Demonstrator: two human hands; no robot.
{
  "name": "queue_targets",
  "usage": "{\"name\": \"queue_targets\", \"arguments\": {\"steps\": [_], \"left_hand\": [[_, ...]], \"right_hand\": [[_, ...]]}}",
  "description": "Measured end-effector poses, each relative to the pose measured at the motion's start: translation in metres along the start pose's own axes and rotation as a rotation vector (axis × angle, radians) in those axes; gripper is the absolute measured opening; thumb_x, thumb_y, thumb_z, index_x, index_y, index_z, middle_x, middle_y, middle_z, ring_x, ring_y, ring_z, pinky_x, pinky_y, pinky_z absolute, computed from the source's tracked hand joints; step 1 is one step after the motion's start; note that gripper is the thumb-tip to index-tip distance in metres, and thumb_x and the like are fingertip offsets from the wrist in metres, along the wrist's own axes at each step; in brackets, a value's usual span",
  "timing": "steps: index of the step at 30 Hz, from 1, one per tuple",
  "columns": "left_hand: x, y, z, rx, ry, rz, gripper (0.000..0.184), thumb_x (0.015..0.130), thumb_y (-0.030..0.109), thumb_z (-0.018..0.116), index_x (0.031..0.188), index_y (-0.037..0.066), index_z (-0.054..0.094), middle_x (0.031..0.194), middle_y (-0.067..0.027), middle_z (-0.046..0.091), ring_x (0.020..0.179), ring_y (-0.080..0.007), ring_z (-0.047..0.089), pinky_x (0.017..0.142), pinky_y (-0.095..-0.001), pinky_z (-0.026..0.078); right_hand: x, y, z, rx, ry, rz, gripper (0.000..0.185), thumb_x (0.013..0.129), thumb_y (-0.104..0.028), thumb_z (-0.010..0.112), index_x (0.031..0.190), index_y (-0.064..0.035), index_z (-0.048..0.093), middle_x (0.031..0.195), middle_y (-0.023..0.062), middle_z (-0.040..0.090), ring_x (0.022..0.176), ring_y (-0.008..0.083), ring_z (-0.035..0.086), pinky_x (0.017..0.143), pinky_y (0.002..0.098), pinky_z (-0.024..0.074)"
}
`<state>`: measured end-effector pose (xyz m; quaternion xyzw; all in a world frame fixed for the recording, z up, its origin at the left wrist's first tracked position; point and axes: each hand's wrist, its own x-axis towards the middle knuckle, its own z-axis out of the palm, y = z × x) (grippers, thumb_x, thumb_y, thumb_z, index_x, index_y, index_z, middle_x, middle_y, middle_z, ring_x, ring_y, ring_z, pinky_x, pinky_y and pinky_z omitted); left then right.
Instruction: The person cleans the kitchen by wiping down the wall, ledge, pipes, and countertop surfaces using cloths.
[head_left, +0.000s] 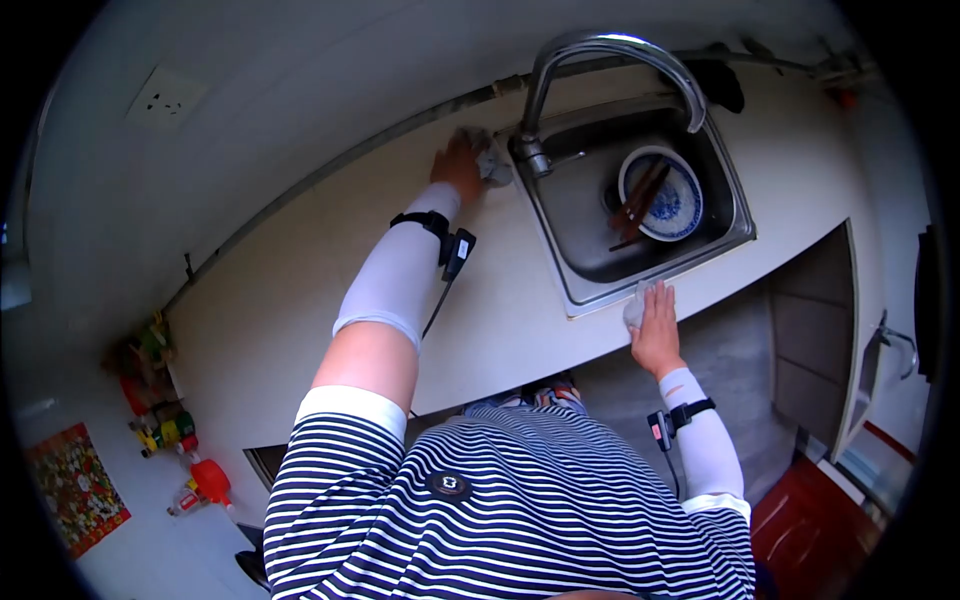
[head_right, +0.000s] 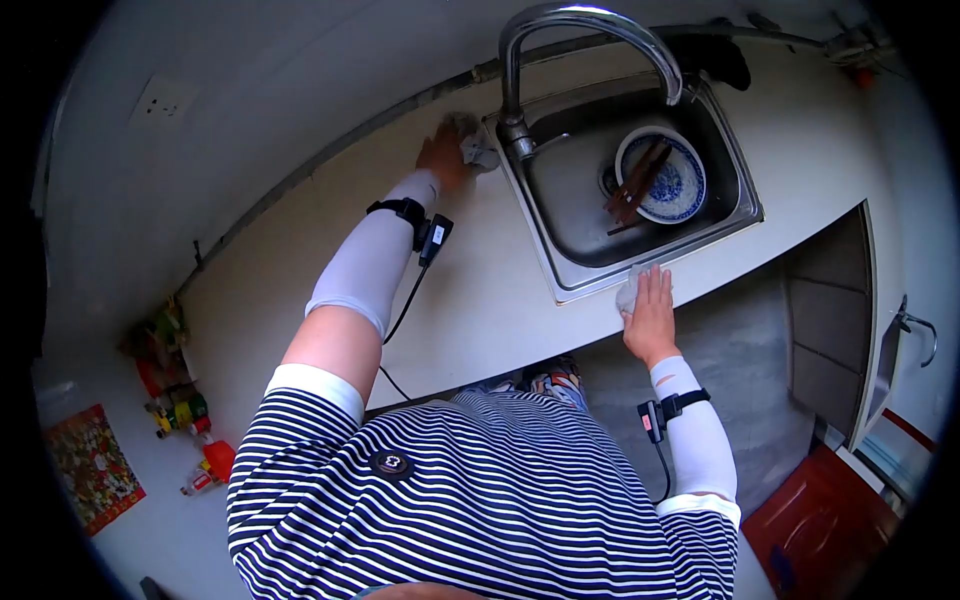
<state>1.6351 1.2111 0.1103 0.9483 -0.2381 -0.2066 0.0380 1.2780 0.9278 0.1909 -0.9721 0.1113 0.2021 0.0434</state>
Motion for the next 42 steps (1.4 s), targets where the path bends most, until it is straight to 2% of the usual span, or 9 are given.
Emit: {"name": "queue_targets", "arguments": {"steps": [6, 8, 11, 20, 22, 28, 30, 36, 42], "left_hand": [[0.030, -0.005, -0.001, -0.132, 0.116, -0.004, 0.071, 0.085, 0.029, 0.062, 0.150, 0.025, 0.031, 0.158, -0.0074, 0.022, 0.147, -0.0284, 0.018, 0.112, -0.0544, 0.026], [0.027, -0.011, -0.006, 0.066, 0.003, 0.001, 0.080, 0.087, 0.043, 0.060, 0.153, 0.018, 0.022, 0.158, -0.0153, 0.019, 0.146, -0.0332, 0.017, 0.115, -0.0549, 0.021], [0.003, -0.028, -0.021, -0.115, -0.014, -0.076, 0.084, 0.084, 0.047, 0.064, 0.153, 0.022, 0.023, 0.158, -0.0137, 0.018, 0.146, -0.0335, 0.020, 0.115, -0.0568, 0.019], [-0.080, -0.161, 0.009, -0.213, 0.111, -0.368, 0.084, 0.081, 0.048, 0.067, 0.151, 0.026, 0.025, 0.157, -0.0072, 0.025, 0.144, -0.0315, 0.026, 0.115, -0.0597, 0.012], [-0.094, -0.186, 0.015, -0.168, 0.032, -0.386, 0.080, 0.086, 0.055, 0.056, 0.153, 0.030, 0.020, 0.160, -0.0056, 0.016, 0.148, -0.0256, 0.015, 0.114, -0.0628, 0.014], [-0.133, -0.258, 0.042, -0.076, -0.097, -0.686, 0.076, 0.090, 0.050, 0.049, 0.154, 0.021, 0.019, 0.160, -0.0057, 0.015, 0.147, -0.0266, 0.016, 0.114, -0.0623, 0.013], [-0.137, -0.269, 0.059, -0.218, 0.040, -0.776, 0.081, 0.090, 0.054, 0.049, 0.154, 0.015, 0.019, 0.160, -0.0062, 0.014, 0.147, -0.0272, 0.017, 0.114, -0.0613, 0.014], [-0.175, -0.241, 0.088, -0.272, 0.119, -0.688, 0.089, 0.083, 0.056, 0.060, 0.152, 0.014, 0.022, 0.159, -0.0106, 0.019, 0.146, -0.0283, 0.020, 0.115, -0.0599, 0.016], [-0.284, -0.133, 0.104, -0.271, 0.113, -0.444, 0.072, 0.083, 0.036, 0.066, 0.147, 0.022, 0.037, 0.153, -0.0167, 0.030, 0.145, -0.0343, 0.022, 0.112, -0.0646, 0.018]], "right_hand": [[0.004, 0.002, -0.003, 0.019, -0.022, -0.001, 0.080, 0.082, -0.017, 0.067, 0.146, 0.0066, 0.026, 0.156, 0.0252, 0.014, 0.145, 0.0443, 0.009, 0.119, 0.0448, 0.0105], [0.003, 0.004, -0.003, 0.022, -0.031, -0.014, 0.080, 0.082, -0.017, 0.068, 0.146, 0.0064, 0.026, 0.157, 0.0249, 0.014, 0.145, 0.0440, 0.009, 0.119, 0.0446, 0.0105], [0.003, 0.006, -0.002, 0.032, -0.032, -0.026, 0.080, 0.082, -0.016, 0.068, 0.146, 0.0063, 0.025, 0.157, 0.0244, 0.013, 0.146, 0.0436, 0.008, 0.120, 0.0444, 0.0106], [0.005, 0.005, 0.003, 0.024, -0.018, -0.039, 0.081, 0.080, -0.013, 0.068, 0.146, 0.0075, 0.024, 0.157, 0.0255, 0.012, 0.146, 0.0439, 0.008, 0.120, 0.0435, 0.0096], [0.005, 0.007, 0.005, 0.015, -0.020, -0.048, 0.080, 0.081, -0.012, 0.067, 0.145, 0.0078, 0.024, 0.156, 0.0259, 0.013, 0.146, 0.0441, 0.008, 0.120, 0.0436, 0.0096], [0.007, 0.004, 0.004, 0.013, -0.011, -0.054, 0.078, 0.081, -0.011, 0.066, 0.144, 0.0092, 0.026, 0.156, 0.0273, 0.013, 0.145, 0.0454, 0.009, 0.120, 0.0446, 0.0107], [0.005, 0.009, 0.008, 0.011, -0.010, -0.062, 0.077, 0.081, -0.011, 0.066, 0.144, 0.0097, 0.026, 0.155, 0.0279, 0.013, 0.145, 0.0463, 0.009, 0.119, 0.0454, 0.0110], [0.003, 0.006, 0.011, -0.011, 0.035, -0.111, 0.075, 0.082, -0.012, 0.064, 0.142, 0.0120, 0.026, 0.153, 0.0309, 0.016, 0.142, 0.0496, 0.012, 0.119, 0.0480, 0.0124], [0.002, 0.014, 0.020, -0.016, 0.082, -0.167, 0.075, 0.082, -0.013, 0.064, 0.142, 0.0120, 0.026, 0.153, 0.0307, 0.016, 0.142, 0.0496, 0.013, 0.119, 0.0479, 0.0131]]}}
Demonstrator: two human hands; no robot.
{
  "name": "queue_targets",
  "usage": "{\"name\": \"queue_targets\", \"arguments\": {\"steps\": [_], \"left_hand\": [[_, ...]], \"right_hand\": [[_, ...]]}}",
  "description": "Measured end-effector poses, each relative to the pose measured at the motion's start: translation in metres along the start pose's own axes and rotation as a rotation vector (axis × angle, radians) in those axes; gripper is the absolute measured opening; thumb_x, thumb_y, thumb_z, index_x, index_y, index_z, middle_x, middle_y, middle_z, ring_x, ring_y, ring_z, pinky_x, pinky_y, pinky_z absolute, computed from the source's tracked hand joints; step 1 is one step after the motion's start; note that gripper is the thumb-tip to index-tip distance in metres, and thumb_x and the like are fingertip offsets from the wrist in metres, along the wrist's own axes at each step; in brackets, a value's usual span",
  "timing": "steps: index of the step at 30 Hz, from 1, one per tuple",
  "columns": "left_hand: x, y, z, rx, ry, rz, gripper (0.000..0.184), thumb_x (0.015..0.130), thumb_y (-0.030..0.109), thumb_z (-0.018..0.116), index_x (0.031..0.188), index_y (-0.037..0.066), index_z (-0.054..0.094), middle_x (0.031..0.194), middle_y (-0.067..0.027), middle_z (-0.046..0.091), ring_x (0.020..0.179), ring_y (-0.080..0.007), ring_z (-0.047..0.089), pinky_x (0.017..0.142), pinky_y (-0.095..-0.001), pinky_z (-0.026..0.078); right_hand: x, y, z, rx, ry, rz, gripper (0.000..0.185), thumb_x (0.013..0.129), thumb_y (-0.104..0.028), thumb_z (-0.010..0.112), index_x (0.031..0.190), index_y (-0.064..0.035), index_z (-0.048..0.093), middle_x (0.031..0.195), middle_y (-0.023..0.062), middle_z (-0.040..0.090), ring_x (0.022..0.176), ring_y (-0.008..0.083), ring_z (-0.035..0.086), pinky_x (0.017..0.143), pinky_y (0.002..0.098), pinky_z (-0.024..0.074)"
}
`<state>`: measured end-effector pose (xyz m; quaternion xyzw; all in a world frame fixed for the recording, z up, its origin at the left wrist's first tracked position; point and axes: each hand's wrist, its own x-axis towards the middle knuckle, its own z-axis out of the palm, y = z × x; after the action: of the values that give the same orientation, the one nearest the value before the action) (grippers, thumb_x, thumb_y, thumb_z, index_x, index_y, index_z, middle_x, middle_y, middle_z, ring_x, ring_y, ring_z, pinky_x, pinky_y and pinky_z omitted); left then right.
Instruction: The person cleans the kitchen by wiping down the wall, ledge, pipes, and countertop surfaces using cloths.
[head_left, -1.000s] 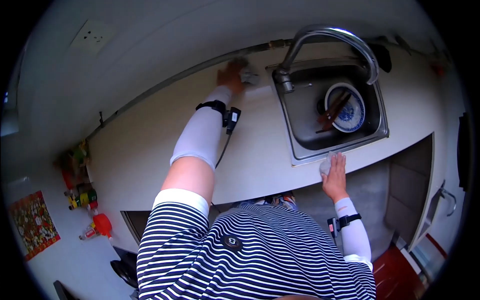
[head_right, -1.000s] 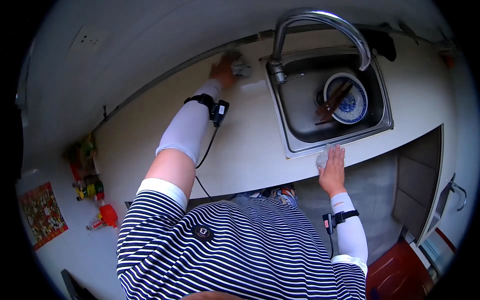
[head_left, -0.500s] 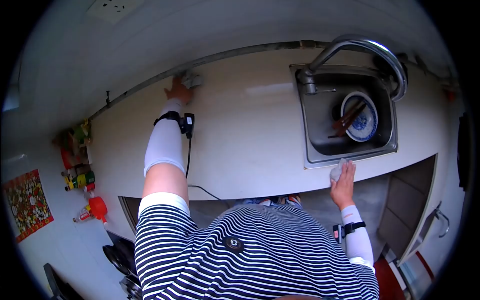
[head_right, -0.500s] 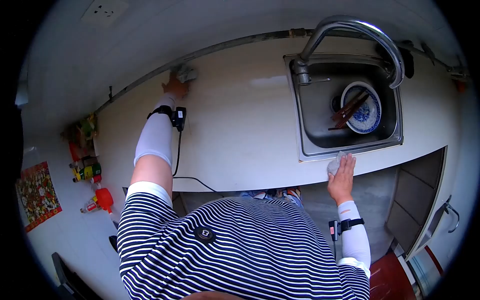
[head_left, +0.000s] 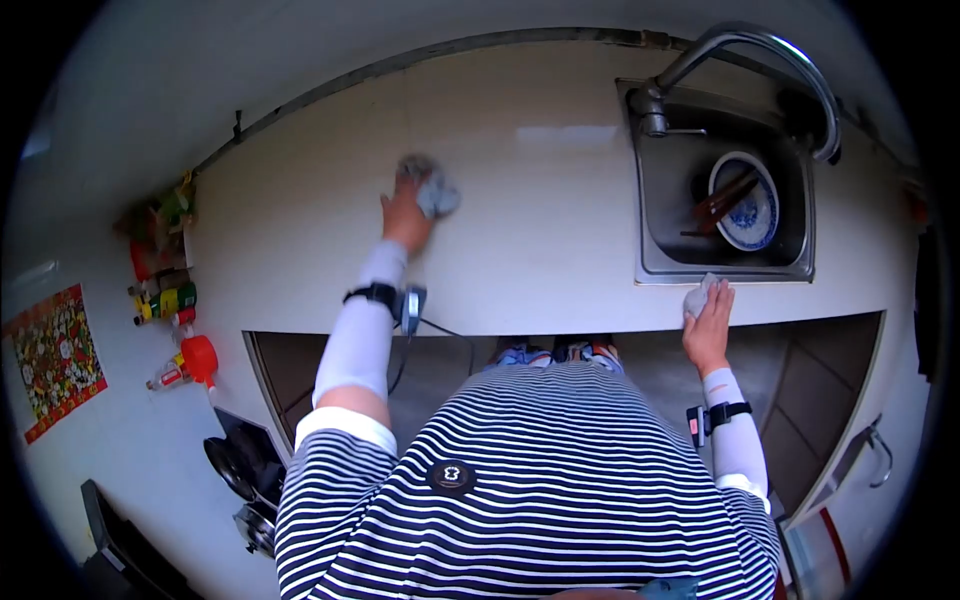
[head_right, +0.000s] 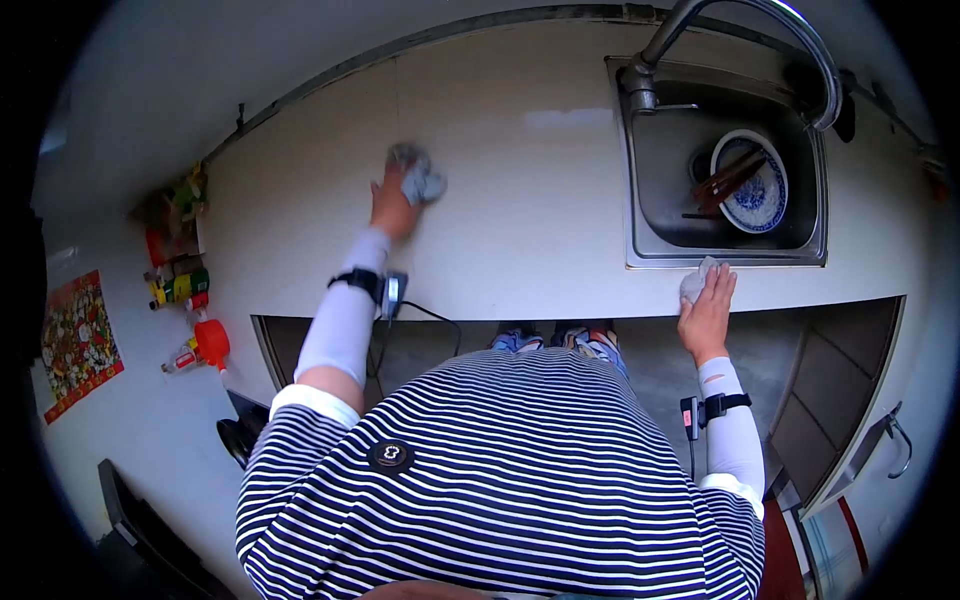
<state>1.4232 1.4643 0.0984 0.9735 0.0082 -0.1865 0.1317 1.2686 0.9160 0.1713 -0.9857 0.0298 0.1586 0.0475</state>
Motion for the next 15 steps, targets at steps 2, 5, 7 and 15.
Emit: {"name": "queue_targets", "arguments": {"steps": [2, 5, 7, 15], "left_hand": [[-0.059, 0.015, 0.010, -0.024, -0.064, 0.024, 0.068, 0.084, 0.029, 0.065, 0.147, 0.023, 0.038, 0.153, -0.0167, 0.030, 0.145, -0.0364, 0.021, 0.110, -0.0669, 0.018], [-0.156, 0.021, 0.036, -0.051, -0.152, 0.072, 0.071, 0.082, 0.021, 0.067, 0.146, 0.023, 0.038, 0.154, -0.0156, 0.028, 0.144, -0.0394, 0.021, 0.109, -0.0678, 0.019], [-0.216, 0.021, 0.051, -0.031, -0.232, 0.077, 0.074, 0.079, 0.015, 0.068, 0.146, 0.023, 0.038, 0.156, -0.0140, 0.026, 0.144, -0.0403, 0.022, 0.109, -0.0672, 0.019], [-0.241, 0.027, 0.065, -0.061, -0.184, 0.043, 0.079, 0.076, 0.007, 0.068, 0.147, 0.021, 0.037, 0.157, -0.0119, 0.023, 0.145, -0.0406, 0.018, 0.109, -0.0660, 0.020]], "right_hand": [[0.001, -0.001, -0.001, 0.003, -0.011, 0.034, 0.075, 0.082, -0.013, 0.063, 0.142, 0.0118, 0.026, 0.153, 0.0302, 0.017, 0.142, 0.0492, 0.013, 0.119, 0.0476, 0.0133], [0.001, 0.001, 0.004, -0.010, 0.012, 0.022, 0.074, 0.082, -0.014, 0.063, 0.142, 0.0112, 0.027, 0.153, 0.0299, 0.018, 0.142, 0.0487, 0.014, 0.119, 0.0471, 0.0133], [0.000, 0.000, 0.003, -0.025, 0.008, 0.029, 0.074, 0.082, -0.014, 0.064, 0.142, 0.0109, 0.027, 0.153, 0.0296, 0.018, 0.142, 0.0485, 0.014, 0.119, 0.0469, 0.0131], [0.000, -0.001, 0.006, -0.051, -0.018, 0.073, 0.077, 0.083, -0.017, 0.065, 0.144, 0.0099, 0.026, 0.154, 0.0288, 0.018, 0.143, 0.0471, 0.013, 0.119, 0.0462, 0.0125]]}}
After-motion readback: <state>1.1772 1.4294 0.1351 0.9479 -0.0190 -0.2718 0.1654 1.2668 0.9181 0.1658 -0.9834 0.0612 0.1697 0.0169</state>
